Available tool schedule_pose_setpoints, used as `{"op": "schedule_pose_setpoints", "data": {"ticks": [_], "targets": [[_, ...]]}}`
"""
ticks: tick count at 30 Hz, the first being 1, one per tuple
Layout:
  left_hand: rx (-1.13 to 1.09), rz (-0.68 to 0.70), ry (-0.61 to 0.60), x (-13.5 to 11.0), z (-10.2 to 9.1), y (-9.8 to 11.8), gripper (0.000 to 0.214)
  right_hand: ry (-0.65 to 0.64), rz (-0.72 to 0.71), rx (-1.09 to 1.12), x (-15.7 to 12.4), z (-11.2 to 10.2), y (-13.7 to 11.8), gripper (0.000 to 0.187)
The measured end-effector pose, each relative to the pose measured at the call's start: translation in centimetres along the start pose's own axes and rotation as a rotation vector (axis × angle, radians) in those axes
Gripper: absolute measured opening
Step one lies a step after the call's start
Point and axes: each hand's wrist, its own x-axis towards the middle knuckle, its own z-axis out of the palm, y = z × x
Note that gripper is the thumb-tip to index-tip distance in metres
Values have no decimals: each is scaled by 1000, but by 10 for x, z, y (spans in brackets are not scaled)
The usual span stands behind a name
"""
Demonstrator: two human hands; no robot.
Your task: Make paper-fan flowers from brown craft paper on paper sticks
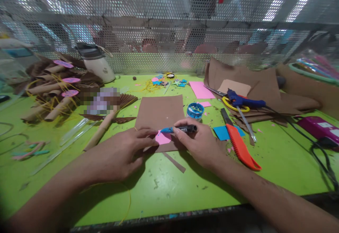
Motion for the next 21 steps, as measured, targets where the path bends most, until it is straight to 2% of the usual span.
{"op": "schedule_pose_setpoints", "data": {"ticks": [9,21], "targets": [[13,-11,-26,0,0,-1,27,-18,-43,-61,-1,0,-3,20],[26,4,-24,1,0,0,29,55,-9,-58,0,-2,-1,22]]}}
